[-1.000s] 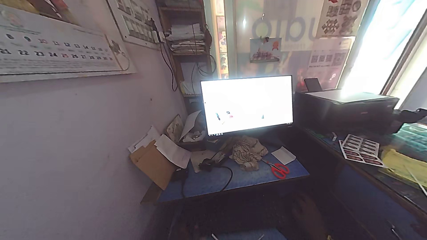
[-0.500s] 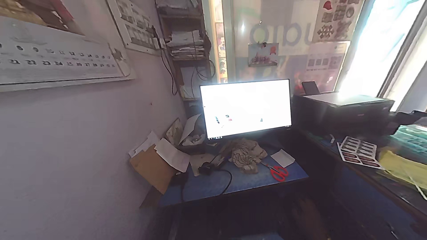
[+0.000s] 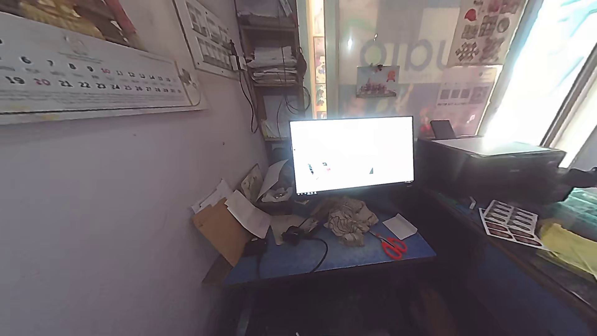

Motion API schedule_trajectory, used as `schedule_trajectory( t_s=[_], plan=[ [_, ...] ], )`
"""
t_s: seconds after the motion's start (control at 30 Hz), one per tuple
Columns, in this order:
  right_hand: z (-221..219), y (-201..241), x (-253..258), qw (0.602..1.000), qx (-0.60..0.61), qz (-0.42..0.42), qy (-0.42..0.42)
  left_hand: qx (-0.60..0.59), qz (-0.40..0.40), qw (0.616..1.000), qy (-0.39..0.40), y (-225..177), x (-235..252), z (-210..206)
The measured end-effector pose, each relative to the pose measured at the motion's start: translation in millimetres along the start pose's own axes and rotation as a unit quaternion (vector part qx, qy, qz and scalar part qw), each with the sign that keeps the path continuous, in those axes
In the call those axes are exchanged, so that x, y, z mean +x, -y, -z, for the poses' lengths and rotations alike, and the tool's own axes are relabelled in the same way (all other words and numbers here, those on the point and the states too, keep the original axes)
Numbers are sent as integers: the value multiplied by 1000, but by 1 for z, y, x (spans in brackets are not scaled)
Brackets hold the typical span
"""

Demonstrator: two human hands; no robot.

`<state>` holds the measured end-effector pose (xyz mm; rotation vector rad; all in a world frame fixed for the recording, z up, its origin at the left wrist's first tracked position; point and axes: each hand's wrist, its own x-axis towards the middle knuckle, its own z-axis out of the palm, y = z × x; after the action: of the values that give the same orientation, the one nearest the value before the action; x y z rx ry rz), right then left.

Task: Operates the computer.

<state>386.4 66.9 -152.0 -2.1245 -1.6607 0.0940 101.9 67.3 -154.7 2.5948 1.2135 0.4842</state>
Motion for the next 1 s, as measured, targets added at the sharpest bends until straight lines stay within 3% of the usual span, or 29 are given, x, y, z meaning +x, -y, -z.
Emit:
schedule_trajectory(
  t_s=[0.53, 1.0],
  plan=[
    [-2, -4, -2, 999, -13, 24, -39, -59, 40, 997, 26, -8, 0, 20],
    [17, 14, -7, 1000, 9, -7, 9, -41, 9, 998, -46, 8, -4, -5]
  ],
)
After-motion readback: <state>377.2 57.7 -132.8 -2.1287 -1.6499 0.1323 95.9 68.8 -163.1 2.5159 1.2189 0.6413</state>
